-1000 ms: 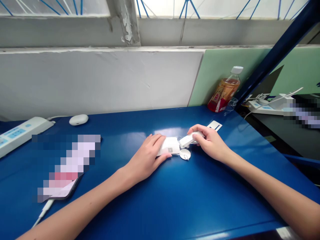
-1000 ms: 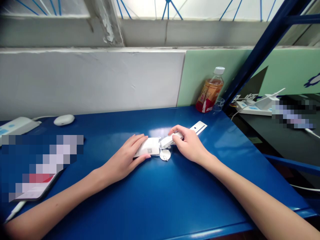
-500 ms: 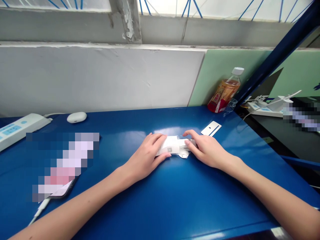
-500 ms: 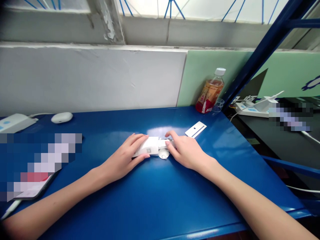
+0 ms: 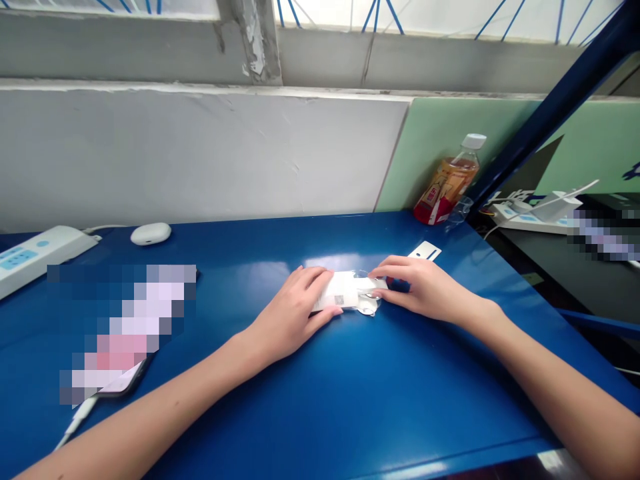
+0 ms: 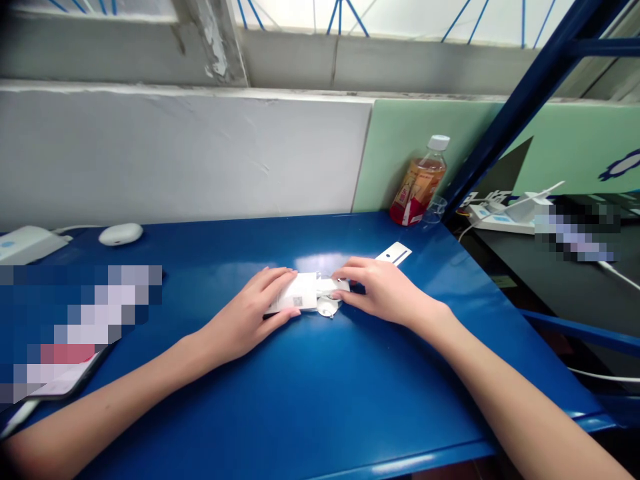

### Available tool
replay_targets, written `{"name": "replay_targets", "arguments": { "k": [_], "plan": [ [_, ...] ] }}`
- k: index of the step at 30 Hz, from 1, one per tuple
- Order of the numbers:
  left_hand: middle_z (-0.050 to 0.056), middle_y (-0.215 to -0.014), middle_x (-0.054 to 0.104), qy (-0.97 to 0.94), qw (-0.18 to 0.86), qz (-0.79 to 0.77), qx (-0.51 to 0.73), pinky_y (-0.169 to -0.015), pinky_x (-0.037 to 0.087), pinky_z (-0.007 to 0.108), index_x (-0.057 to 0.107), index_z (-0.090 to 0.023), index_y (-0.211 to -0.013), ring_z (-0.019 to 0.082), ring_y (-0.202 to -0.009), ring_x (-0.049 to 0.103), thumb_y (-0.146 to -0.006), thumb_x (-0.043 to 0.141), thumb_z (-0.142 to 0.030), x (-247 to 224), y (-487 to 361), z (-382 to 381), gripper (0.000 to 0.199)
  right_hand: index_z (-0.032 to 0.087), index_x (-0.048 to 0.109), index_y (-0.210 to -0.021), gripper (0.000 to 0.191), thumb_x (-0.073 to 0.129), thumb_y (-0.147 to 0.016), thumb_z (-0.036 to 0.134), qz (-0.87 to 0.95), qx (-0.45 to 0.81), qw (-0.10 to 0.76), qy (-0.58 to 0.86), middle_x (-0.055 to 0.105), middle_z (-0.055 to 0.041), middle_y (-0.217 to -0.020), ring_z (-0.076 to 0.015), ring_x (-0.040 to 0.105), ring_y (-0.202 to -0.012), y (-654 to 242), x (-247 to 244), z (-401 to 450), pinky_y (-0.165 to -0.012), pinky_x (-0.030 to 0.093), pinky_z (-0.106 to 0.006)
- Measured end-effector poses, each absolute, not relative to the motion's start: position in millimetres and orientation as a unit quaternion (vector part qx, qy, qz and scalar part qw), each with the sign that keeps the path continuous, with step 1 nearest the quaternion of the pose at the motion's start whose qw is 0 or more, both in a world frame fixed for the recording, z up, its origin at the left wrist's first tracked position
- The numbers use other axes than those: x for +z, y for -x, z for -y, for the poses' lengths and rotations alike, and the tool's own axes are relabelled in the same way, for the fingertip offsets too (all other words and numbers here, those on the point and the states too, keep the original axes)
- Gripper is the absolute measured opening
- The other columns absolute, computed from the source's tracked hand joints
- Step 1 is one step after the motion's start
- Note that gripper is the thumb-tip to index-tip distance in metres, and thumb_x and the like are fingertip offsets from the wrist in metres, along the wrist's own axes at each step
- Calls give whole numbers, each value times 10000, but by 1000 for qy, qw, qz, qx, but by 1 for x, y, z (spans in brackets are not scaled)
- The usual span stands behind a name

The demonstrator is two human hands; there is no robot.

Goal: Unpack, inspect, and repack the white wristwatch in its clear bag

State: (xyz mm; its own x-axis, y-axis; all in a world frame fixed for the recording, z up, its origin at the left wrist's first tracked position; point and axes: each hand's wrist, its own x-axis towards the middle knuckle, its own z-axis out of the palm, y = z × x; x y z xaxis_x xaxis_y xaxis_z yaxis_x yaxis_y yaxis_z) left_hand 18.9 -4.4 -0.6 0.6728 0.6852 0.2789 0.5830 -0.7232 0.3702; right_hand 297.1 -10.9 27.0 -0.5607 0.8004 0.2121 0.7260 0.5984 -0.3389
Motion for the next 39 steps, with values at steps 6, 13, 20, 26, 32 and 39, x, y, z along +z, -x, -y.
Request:
{"name": "replay_targets", "arguments": {
  "k": [6, 13, 20, 26, 32, 39],
  "plan": [
    [136, -1382, 526, -906, 127, -348, 205, -1109, 383, 516, 455, -176, -1381, 313, -1285, 480, -996, 494, -457, -1, -19, 5, 478, 169, 673, -1036, 221, 582, -944, 348, 872, 76, 186, 446, 715, -103, -1025, -236, 682, -874, -290, 21, 14, -777, 536, -358],
    [138, -1372, 537, -904, 130, -347, 212, -1099, 394, 523, 469, -186, -1378, 319, -1275, 493, -986, 511, -458, -1, -19, 4, 479, 186, 678, -1079, 232, 637, -900, 328, 860, 80, 165, 477, 725, -64, -895, -216, 678, -784, -300, 33, 13, -703, 510, -330],
    [140, -1370, 536, -905, 126, -346, 214, -1094, 400, 520, 466, -187, -1376, 320, -1279, 492, -986, 511, -450, -1, -19, 4, 473, 205, 678, -1062, 187, 598, -914, 287, 846, 164, 199, 467, 728, -19, -826, -163, 661, -720, -295, 34, 15, -667, 471, -281],
    [142, -1363, 544, -904, 124, -343, 224, -1088, 405, 517, 481, -186, -1364, 323, -1269, 501, -974, 538, -442, -2, -19, 4, 470, 155, 430, -1427, 560, 533, -876, 178, 830, 192, 224, 473, 753, -55, -1014, -174, 675, -784, -286, 31, 23, -660, 490, -279],
    [150, -1358, 551, -904, 121, -341, 229, -1093, 399, 530, 486, -182, -1362, 321, -1265, 512, -986, 508, -456, -3, -19, 3, 466, 191, 153, -1562, 803, 511, -846, 139, 860, 194, 192, 431, 717, -83, -1186, -189, 663, -773, -277, 23, 32, -665, 507, -302],
    [178, -1522, 417, -920, 80, -357, 143, -1164, 263, 571, 382, -141, -1476, 349, -1451, 303, -1023, 388, -489, -3, -22, 4, 571, 218, 154, -1571, 802, 507, -855, 142, 864, 219, 194, 409, 708, -94, -1217, -190, 673, -794, -279, 23, 29, -667, 524, -297]
  ]
}}
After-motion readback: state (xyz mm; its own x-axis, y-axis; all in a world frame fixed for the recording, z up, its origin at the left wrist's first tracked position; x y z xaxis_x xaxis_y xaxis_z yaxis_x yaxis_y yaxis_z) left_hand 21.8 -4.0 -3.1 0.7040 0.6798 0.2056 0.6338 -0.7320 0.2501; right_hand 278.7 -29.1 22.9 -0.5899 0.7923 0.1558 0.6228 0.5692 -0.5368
